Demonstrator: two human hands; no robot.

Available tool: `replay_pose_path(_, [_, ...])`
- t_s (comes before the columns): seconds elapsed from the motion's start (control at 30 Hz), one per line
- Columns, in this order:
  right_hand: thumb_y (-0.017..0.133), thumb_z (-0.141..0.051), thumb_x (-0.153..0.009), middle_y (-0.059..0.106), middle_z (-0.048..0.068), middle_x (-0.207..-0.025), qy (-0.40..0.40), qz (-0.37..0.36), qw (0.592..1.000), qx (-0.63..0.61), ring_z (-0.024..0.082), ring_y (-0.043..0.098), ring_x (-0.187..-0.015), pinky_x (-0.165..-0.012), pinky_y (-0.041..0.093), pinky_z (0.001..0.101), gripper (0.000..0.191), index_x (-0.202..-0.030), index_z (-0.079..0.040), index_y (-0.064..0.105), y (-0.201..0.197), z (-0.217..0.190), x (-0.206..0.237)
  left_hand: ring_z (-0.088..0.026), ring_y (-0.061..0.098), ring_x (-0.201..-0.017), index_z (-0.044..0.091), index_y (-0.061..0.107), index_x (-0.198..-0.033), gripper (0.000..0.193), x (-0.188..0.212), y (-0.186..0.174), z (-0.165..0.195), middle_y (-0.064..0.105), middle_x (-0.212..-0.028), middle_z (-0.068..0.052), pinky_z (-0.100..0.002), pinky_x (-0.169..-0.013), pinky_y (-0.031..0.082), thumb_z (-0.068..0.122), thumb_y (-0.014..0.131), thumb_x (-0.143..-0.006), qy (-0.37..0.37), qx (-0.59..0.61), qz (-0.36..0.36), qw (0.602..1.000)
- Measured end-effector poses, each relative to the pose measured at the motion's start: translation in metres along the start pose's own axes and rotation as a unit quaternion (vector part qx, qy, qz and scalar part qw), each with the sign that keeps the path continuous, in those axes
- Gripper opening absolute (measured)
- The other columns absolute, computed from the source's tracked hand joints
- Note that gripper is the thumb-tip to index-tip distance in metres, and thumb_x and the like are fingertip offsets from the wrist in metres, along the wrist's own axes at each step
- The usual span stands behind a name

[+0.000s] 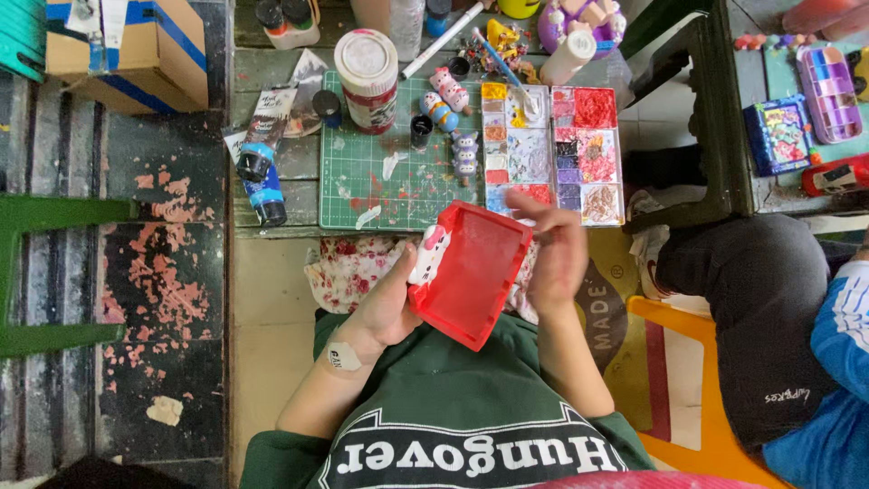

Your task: The person sits at a cluttered craft table and paints a small cat-shaped figurine white using a paintbrush, dipping the brush into white paint and applying it to the figurine's body and face, rotating the figurine in a red tray to reach different sides. They occasionally dip the brush in a cup and reload paint before continuing to coat the figurine.

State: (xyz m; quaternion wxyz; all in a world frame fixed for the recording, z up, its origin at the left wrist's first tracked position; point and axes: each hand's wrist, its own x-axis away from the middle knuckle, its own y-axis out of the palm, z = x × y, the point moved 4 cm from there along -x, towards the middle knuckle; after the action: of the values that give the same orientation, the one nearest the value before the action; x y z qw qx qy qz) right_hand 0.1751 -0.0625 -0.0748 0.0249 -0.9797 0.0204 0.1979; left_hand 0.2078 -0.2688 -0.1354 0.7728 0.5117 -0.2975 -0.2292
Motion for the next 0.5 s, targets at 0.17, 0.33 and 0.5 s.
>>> replay_pose_path(0.17, [0.048,-0.047,-0.109,0.068,0.023,-0.111,-0.047,0.12,0.978,-0.164,0.033,0.063,-0.1,-0.096,0.05,0.0441,0.045,-0.117,-0.003,0.055,-0.041,0.001,0.012,-0.021,0.046,-0.144,0.006,0.033,-0.161,0.08,0.01,0.016,0.002,0.046,-0.159,-0.009,-0.041,-0.119,0.037,0.062,0.034,-0.104,0.016,0.034,0.008,0.999])
replay_pose_path(0.33, [0.048,-0.033,-0.116,0.059,0.015,-0.076,-0.018,0.104,0.932,-0.346,0.023,0.054,-0.066,-0.066,0.044,0.036,0.036,-0.1,-0.001,0.051,-0.055,-0.001,0.034,-0.019,0.039,-0.149,0.01,0.024,-0.164,0.079,0.015,0.025,0.004,0.039,-0.164,-0.006,-0.041,-0.121,0.033,0.06,0.03,-0.104,0.028,0.005,0.022,0.999])
replay_pose_path(0.5, [0.052,-0.036,-0.11,0.062,0.017,-0.082,0.0,0.029,0.986,-0.161,0.027,0.058,-0.073,-0.073,0.049,0.0387,0.03,-0.109,-0.007,0.047,-0.028,-0.034,0.037,-0.02,0.036,-0.151,0.009,0.02,-0.165,0.077,0.02,0.03,0.004,0.035,-0.166,-0.007,-0.042,-0.123,0.031,0.058,0.029,-0.106,0.045,-0.013,0.007,0.999])
